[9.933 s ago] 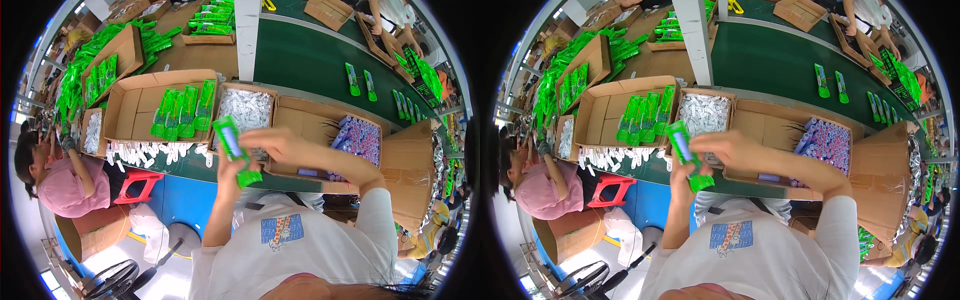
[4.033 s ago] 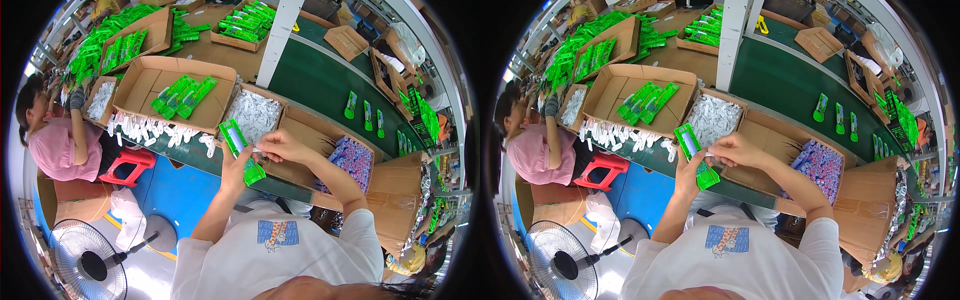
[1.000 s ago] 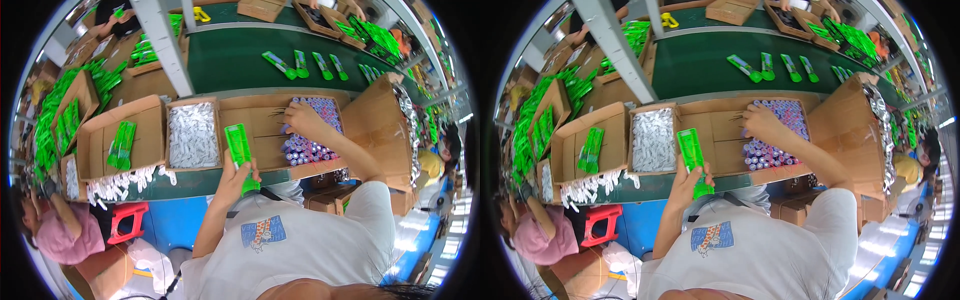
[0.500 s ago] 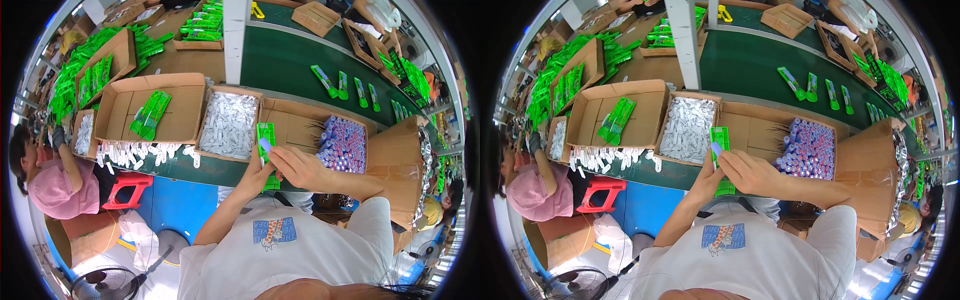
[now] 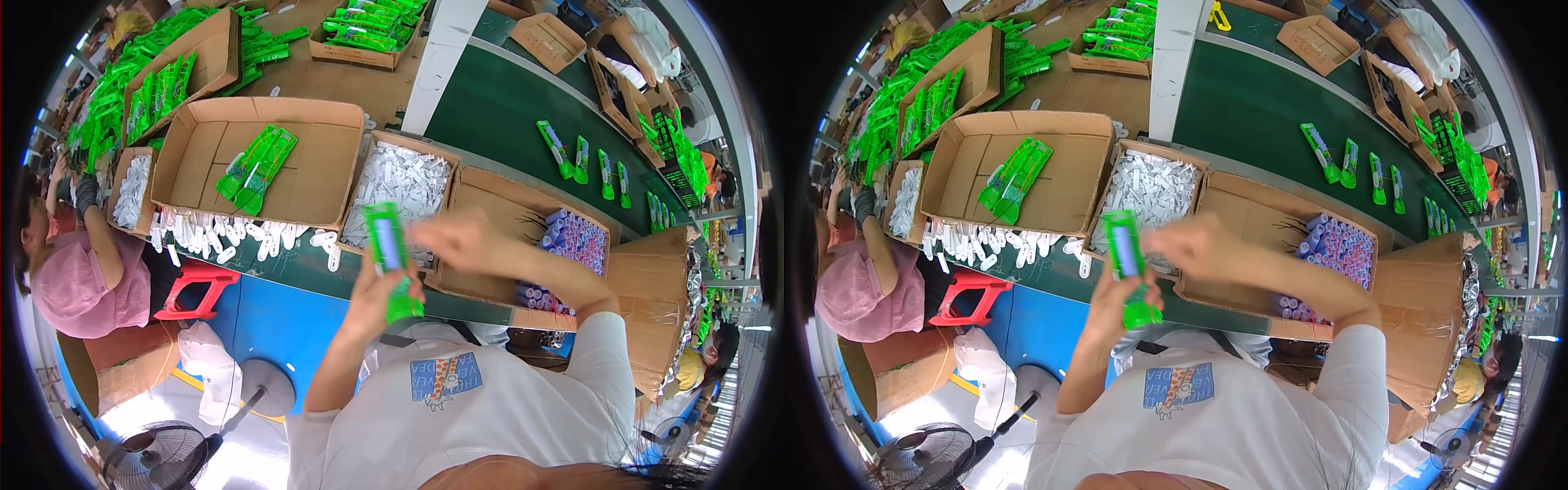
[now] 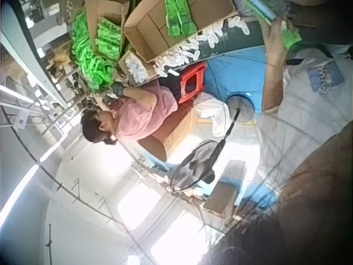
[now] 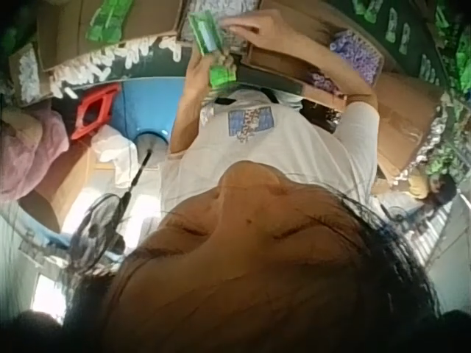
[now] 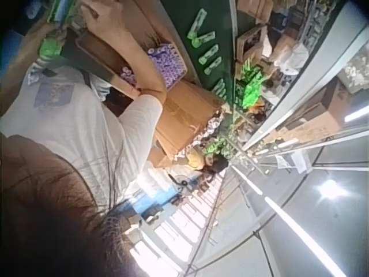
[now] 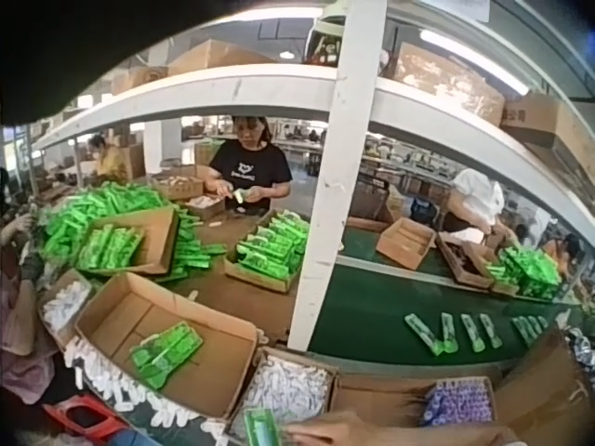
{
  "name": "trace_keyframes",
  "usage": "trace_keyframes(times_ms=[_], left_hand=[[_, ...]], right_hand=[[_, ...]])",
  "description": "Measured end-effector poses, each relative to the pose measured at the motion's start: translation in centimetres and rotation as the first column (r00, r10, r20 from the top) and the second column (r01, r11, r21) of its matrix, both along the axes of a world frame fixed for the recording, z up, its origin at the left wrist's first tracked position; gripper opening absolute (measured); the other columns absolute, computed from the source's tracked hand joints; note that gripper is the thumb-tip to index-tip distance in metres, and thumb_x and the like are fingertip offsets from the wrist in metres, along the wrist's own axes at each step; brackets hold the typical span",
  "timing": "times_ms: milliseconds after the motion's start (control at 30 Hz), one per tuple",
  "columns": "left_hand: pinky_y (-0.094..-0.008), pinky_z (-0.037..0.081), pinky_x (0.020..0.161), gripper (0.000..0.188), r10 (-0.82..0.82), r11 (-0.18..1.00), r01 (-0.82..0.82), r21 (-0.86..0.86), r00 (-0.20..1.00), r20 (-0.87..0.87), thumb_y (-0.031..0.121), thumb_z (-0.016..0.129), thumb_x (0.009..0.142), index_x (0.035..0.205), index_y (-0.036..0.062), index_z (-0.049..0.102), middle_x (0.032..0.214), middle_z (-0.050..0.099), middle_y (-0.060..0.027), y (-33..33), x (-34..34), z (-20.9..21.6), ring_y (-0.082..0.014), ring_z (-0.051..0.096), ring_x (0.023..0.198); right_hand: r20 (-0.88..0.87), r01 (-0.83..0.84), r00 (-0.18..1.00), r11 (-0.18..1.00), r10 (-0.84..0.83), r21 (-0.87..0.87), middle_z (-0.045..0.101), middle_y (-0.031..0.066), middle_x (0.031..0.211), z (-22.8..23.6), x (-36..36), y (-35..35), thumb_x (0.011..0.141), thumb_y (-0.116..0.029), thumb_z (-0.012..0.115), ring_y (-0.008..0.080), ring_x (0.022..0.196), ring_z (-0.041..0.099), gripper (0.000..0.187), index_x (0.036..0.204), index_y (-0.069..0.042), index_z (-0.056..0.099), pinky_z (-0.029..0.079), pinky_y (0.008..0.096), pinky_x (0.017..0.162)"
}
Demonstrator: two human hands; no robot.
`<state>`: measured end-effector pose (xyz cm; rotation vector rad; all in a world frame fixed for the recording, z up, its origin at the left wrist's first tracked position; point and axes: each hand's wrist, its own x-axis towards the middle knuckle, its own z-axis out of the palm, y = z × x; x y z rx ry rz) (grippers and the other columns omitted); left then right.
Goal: Insert batteries into handheld fan housings and place the assembled units onto a conveyor belt.
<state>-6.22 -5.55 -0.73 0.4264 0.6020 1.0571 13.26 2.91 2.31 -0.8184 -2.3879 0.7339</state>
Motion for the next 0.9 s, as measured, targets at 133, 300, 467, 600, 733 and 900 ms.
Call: trace_keyframes(times_ms=[133, 300, 467, 600, 733, 900], left_hand=[[-0.0437, 0.054, 0.078, 0.048, 0.172, 0.985, -0.172, -0.005, 0.985, -0.024, 0.004, 0.047, 0.088, 0.131, 0.0130, 0.028, 0.102, 0.052, -0.0107, 0.0, -1.1, -0.3, -0.0223, 0.057, 0.083], [-0.0436, 0.054, 0.078, 0.044, 0.143, 0.989, -0.142, 0.036, 0.989, -0.048, 0.004, 0.047, 0.089, 0.129, 0.0111, 0.029, 0.103, 0.052, -0.0118, -1.0, 0.0, -0.4, -0.0225, 0.057, 0.083], [-0.0423, 0.054, 0.076, 0.042, 0.117, 0.993, -0.115, 0.026, 0.989, -0.095, 0.004, 0.047, 0.088, 0.126, 0.0087, 0.029, 0.104, 0.053, -0.0121, -1.2, 1.2, 0.2, -0.0218, 0.059, 0.082], [-0.0424, 0.054, 0.076, 0.041, 0.126, 0.992, -0.122, 0.041, 0.986, -0.106, 0.004, 0.046, 0.089, 0.126, 0.0082, 0.029, 0.104, 0.053, -0.0124, -1.4, 1.1, 0.1, -0.0219, 0.058, 0.082], [-0.0413, 0.054, 0.074, 0.043, 0.146, 0.988, -0.143, 0.049, 0.988, -0.051, 0.007, 0.045, 0.090, 0.130, 0.0082, 0.030, 0.103, 0.054, -0.0132, -1.8, 0.9, -0.1, -0.0239, 0.061, 0.083], [-0.0296, 0.052, 0.058, 0.033, 0.148, 0.986, -0.110, 0.127, 0.926, -0.347, 0.027, 0.045, 0.101, 0.122, 0.0041, 0.033, 0.093, 0.056, -0.0109, -1.7, 1.3, 0.1, -0.0193, 0.063, 0.067]], right_hand=[[0.346, 0.055, 0.933, 0.987, -0.104, 0.149, 0.063, 0.0102, 0.087, -2.7, -2.1, 5.8, 0.078, -0.015, 0.069, 0.0281, 0.082, 0.064, 0.010, 0.085, -0.007, 0.069, 0.054, 0.0389, 0.066], [0.508, -0.016, 0.855, 0.972, -0.109, 0.235, 0.062, 0.0087, 0.083, -3.4, -1.6, 6.3, 0.073, -0.015, 0.071, 0.0284, 0.086, 0.063, 0.011, 0.082, -0.007, 0.069, 0.053, 0.0404, 0.069], [0.518, 0.015, 0.854, 0.997, -0.053, 0.078, 0.064, 0.0095, 0.082, -3.3, -1.8, 6.7, 0.068, -0.013, 0.072, 0.0284, 0.082, 0.065, 0.011, 0.077, -0.006, 0.070, 0.053, 0.0399, 0.067], [0.647, 0.047, 0.759, 0.998, -0.067, 0.048, 0.065, 0.0099, 0.081, -2.5, -2.8, 7.3, 0.069, -0.012, 0.071, 0.0282, 0.080, 0.065, 0.009, 0.075, -0.005, 0.070, 0.052, 0.0400, 0.065], [0.352, 0.090, 0.933, 0.995, -0.070, -0.040, 0.063, 0.0118, 0.080, -1.8, -2.7, 7.0, 0.072, -0.013, 0.070, 0.0254, 0.079, 0.063, 0.012, 0.074, -0.003, 0.064, 0.050, 0.0377, 0.065], [-0.101, -0.125, 0.989, 0.983, 0.112, -0.134, 0.059, 0.0094, 0.086, 1.2, -3.2, 4.0, 0.087, -0.008, 0.061, 0.0198, 0.078, 0.057, 0.009, 0.093, -0.002, 0.056, 0.046, 0.0332, 0.067]])
